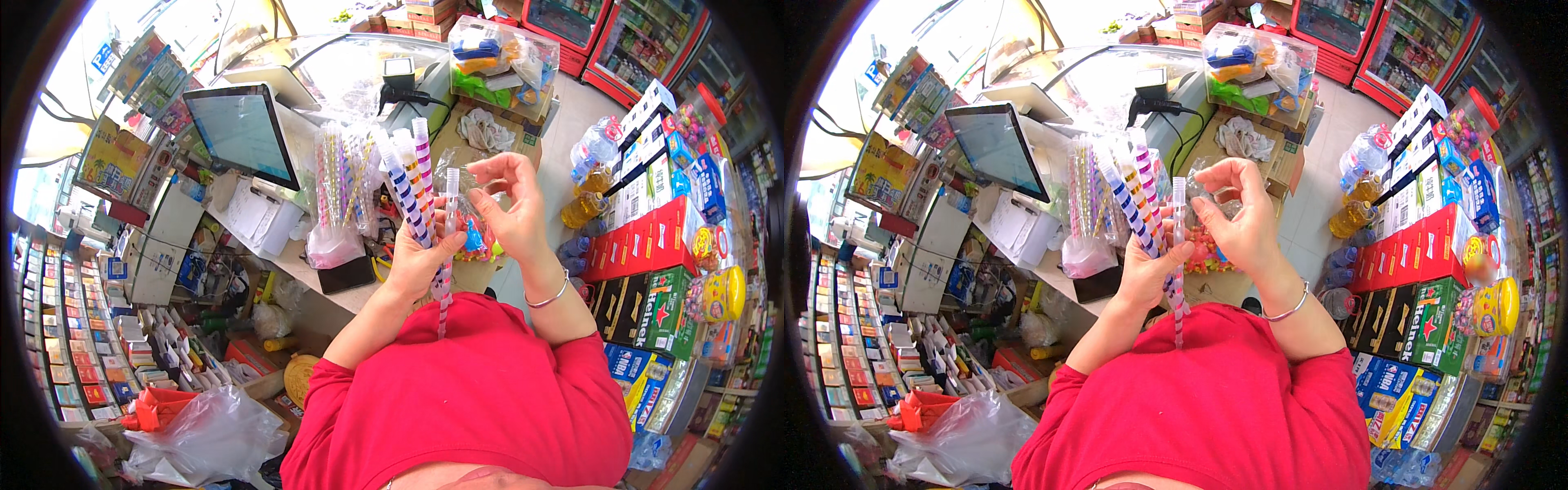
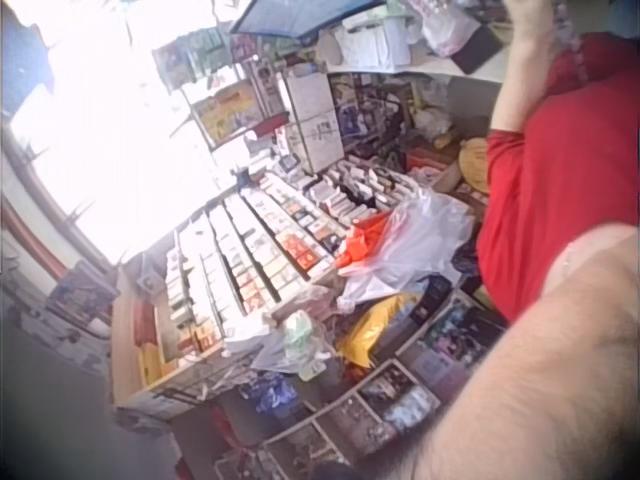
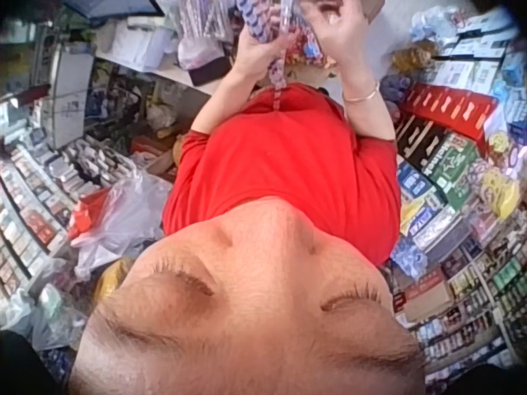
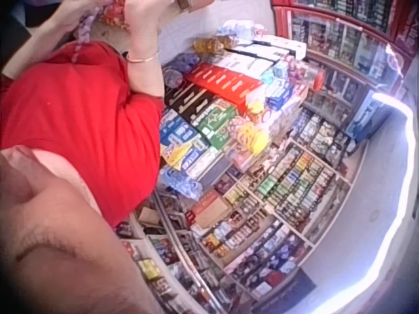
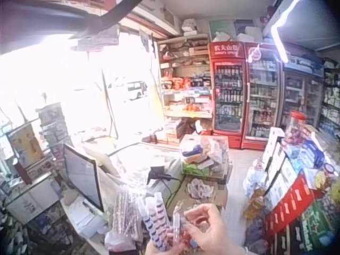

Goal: The person attaches colorful decorative toppers to several pens by hand and uses scissors to cut plastic packaging at a store counter.

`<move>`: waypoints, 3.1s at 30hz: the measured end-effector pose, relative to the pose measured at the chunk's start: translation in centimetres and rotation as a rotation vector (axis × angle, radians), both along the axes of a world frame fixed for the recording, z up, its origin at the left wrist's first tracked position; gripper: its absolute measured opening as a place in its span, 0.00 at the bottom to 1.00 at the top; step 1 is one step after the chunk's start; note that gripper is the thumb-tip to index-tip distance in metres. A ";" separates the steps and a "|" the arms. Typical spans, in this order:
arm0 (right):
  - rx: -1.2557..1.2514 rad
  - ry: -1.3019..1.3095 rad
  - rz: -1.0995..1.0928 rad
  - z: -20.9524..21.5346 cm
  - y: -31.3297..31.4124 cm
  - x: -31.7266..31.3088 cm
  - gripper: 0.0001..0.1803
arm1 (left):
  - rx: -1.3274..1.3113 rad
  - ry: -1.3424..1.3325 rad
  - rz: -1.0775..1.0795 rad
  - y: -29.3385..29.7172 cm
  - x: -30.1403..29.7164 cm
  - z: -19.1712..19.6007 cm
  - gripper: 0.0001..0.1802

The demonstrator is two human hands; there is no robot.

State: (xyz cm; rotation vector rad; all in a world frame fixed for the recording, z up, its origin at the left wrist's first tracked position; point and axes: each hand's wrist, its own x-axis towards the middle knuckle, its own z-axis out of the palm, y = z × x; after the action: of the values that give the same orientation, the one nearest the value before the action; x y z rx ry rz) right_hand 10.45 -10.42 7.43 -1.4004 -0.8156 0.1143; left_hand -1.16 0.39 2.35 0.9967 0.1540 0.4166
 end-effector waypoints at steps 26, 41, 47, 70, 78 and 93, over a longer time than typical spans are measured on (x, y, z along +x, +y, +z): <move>-0.136 -0.105 0.499 2.0 1.1 3.4 0.22 | 0.013 0.048 -0.048 -0.4 0.5 -0.8 0.26; 0.042 0.242 0.685 -0.4 1.2 4.8 0.24 | -0.081 0.096 -0.223 0.3 0.1 -0.6 0.25; -0.065 0.186 0.584 -0.9 1.4 4.9 0.22 | -0.048 0.155 -0.256 1.6 -0.2 -1.9 0.24; -0.103 0.147 0.485 -1.4 2.5 3.0 0.19 | -0.101 0.169 -0.185 1.4 -0.5 -2.4 0.11; -0.079 0.209 0.468 -1.9 2.1 3.4 0.18 | 0.107 0.274 -0.286 1.5 -2.1 -2.6 0.19; 0.035 0.275 0.512 -1.6 1.8 6.1 0.22 | -0.120 0.180 -0.480 3.0 -0.5 -1.8 0.25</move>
State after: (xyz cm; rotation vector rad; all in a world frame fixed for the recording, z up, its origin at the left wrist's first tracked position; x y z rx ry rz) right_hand 16.59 -8.63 5.81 -1.0860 -0.9211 0.6693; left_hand -1.66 3.42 0.52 0.9169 0.0958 -0.1206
